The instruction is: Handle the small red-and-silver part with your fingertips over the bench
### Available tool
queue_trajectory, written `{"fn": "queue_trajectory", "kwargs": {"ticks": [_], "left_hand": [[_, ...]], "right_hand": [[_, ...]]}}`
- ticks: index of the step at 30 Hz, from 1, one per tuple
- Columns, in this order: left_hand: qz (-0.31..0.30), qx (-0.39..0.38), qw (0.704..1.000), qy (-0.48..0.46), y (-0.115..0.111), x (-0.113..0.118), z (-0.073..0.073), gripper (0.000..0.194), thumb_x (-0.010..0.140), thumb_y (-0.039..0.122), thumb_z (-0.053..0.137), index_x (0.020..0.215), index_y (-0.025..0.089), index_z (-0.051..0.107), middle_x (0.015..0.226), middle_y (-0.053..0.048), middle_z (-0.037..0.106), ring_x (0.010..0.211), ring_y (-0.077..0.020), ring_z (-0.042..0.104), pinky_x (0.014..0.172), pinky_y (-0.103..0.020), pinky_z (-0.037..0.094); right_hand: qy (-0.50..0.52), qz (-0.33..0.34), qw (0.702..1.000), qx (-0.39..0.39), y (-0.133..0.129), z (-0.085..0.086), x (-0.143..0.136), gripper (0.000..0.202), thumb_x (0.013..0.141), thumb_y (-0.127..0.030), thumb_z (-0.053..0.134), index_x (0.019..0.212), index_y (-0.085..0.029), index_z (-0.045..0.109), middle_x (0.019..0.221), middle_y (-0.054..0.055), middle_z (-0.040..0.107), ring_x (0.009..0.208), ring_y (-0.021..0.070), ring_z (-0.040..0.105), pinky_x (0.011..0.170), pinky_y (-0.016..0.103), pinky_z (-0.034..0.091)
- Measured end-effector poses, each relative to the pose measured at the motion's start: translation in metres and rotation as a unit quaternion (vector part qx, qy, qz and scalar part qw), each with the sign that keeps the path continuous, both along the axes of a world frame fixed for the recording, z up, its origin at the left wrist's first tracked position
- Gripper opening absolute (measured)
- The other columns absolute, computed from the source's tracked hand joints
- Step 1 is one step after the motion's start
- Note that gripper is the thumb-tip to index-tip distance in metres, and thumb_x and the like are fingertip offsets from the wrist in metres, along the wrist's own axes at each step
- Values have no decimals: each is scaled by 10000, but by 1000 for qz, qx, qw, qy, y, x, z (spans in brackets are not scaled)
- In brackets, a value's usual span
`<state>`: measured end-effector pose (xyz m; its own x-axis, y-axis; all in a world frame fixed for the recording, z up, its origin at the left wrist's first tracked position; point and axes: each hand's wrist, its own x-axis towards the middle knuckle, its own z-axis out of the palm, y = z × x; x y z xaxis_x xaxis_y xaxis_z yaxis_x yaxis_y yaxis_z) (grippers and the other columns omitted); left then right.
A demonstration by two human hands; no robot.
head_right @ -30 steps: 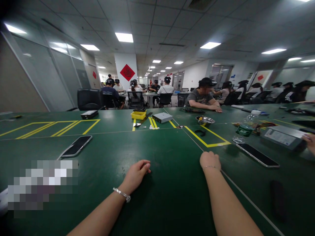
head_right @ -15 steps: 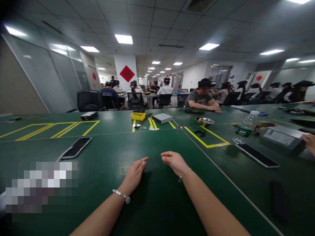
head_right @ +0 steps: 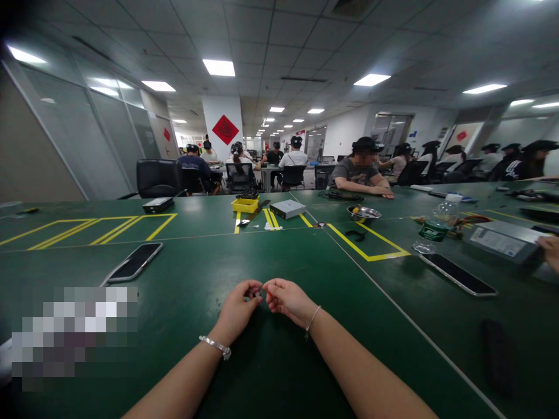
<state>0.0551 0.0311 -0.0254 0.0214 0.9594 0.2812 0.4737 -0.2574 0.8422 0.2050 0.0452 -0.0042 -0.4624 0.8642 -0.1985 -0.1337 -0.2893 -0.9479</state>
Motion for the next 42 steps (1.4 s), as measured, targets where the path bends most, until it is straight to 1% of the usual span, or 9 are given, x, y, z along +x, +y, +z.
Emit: {"fn": "queue_trajectory", "kwargs": {"ticks": [4,7,10,14,21,26,30,35,42], "left_hand": [[-5,-14,1000,-6,-2,1,4,229,665,229,497,881,193,565,804,-10,577,742,-115,507,687,-238,389],[-18,-26,999,-13,-5,1,9,261,750,329,389,878,193,572,822,-17,593,756,-119,519,694,-240,384],[-21,-33,999,-5,-5,0,11,357,795,381,280,773,181,576,715,-9,589,684,-115,518,635,-229,375],[-14,-34,999,11,-5,0,10,399,799,412,257,671,172,549,638,1,564,619,-109,501,580,-222,357],[-7,-22,999,-25,-3,2,6,227,730,349,431,828,194,565,781,-5,594,729,-116,523,681,-239,383],[18,-7,1000,-21,-1,2,4,169,645,244,532,801,181,547,729,7,558,700,-111,509,660,-236,391],[28,11,1000,-4,-4,1,6,183,627,207,542,809,189,540,725,13,538,705,-112,501,664,-241,391],[16,34,999,32,-10,3,14,168,651,255,532,808,203,564,767,4,550,729,-125,504,664,-255,390],[43,51,996,66,-12,2,17,139,687,263,497,785,193,566,764,-2,550,724,-124,505,656,-256,390]], "right_hand": [[6,-9,1000,3,0,0,0,214,694,-327,555,781,-133,539,590,-15,523,493,51,473,509,200,360],[25,-17,1000,-3,1,0,1,204,677,-292,581,797,-130,550,617,-10,533,527,55,488,549,207,382],[34,-14,999,-9,1,0,1,200,656,-238,603,816,-126,559,671,6,553,568,61,506,585,214,397],[29,-17,999,-8,1,0,1,175,674,-240,579,809,-131,556,659,7,560,547,62,506,556,211,395],[50,-37,998,-16,2,-2,1,168,666,-241,587,795,-144,544,642,2,571,528,56,506,546,204,402],[59,-47,997,-27,3,-2,2,193,631,-178,614,812,-126,570,691,20,588,563,59,519,577,206,422],[45,-72,996,-34,2,-1,-2,216,650,-194,594,854,-129,571,751,42,601,579,64,528,581,213,431],[-12,-137,991,5,-4,0,-13,201,620,-230,620,794,-146,563,737,29,608,616,82,542,577,215,428],[0,-121,993,13,-10,0,-20,269,634,-332,606,797,-118,609,768,70,624,668,111,555,634,249,429]]}}
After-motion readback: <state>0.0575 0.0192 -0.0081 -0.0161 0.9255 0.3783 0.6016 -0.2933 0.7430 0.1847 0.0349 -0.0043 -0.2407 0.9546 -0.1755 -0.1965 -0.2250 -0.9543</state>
